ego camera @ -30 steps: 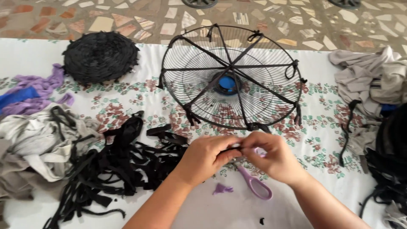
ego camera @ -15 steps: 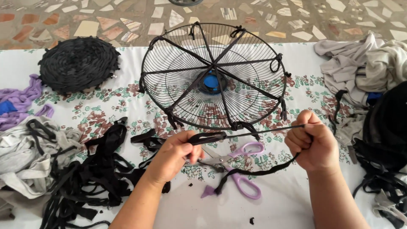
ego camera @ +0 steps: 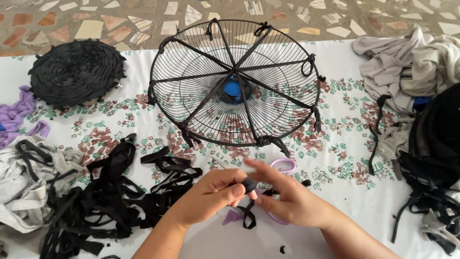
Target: Tying strips of fabric onto a metal fan guard to create a handmade rug.
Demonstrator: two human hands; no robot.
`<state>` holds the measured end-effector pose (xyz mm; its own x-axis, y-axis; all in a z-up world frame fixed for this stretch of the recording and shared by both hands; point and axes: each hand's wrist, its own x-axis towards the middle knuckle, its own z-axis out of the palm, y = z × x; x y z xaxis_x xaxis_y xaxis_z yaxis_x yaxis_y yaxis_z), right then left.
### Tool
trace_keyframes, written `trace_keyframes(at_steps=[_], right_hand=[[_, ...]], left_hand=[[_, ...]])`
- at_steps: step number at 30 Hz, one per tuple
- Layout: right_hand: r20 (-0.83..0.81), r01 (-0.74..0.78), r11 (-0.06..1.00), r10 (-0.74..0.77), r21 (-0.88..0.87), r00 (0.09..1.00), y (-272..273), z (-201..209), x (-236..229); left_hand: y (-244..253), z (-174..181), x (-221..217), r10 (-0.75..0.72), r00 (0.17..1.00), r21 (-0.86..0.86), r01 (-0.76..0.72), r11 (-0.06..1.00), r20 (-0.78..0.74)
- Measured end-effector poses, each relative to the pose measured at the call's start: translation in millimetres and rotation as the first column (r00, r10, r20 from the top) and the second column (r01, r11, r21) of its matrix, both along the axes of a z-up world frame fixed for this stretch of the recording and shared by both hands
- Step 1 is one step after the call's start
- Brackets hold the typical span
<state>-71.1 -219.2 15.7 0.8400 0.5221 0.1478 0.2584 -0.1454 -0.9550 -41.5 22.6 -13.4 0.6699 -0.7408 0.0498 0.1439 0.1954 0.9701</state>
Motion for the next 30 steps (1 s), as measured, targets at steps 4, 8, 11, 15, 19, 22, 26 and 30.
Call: trace_keyframes(at_steps=[4,8,11,15,19,22,26,30], right_hand=[[-0.344,-0.105,0.988,0.137,0.11,0.929,-22.5,-48.1,4.1],[-0.463,0.012,0.979,0.085,0.202,0.882,-32.8,-51.1,15.1],[-0.484,0.085,0.981,0.01,0.174,0.875,-7.6,-6.6,13.4],[-0.553,0.083,0.988,0.001,0.128,0.833,-6.4,-33.2,8.2],[-0.444,0.116,0.985,-0.047,0.129,0.895,-29.0,-57.0,11.9],[-0.44,0.279,0.929,-0.151,0.243,0.885,-42.9,-58.1,16.1],[-0.356,0.362,0.888,-0.253,0.284,0.9,-47.6,-54.1,15.1],[-0.171,0.326,0.924,-0.294,0.202,0.94,-49.4,-56.1,14.4]], left_hand=[[0.7,10.1,2.2,0.036,0.985,0.038,-0.043,0.998,0.167],[1.3,17.0,3.0,0.141,0.903,0.054,-0.178,0.983,0.406],[-2.6,14.0,2.9,0.171,0.854,0.009,-0.201,0.979,0.491],[-6.2,17.1,1.3,0.186,0.809,-0.01,-0.217,0.976,0.558],[-1.3,17.1,6.3,0.25,0.727,-0.002,-0.324,0.946,0.639],[2.7,16.2,11.1,0.356,0.604,-0.016,-0.494,0.869,0.713],[9.7,3.2,12.1,0.485,0.56,-0.067,-0.606,0.792,0.671],[10.6,-12.5,12.4,0.559,0.704,-0.135,-0.563,0.815,0.437]])
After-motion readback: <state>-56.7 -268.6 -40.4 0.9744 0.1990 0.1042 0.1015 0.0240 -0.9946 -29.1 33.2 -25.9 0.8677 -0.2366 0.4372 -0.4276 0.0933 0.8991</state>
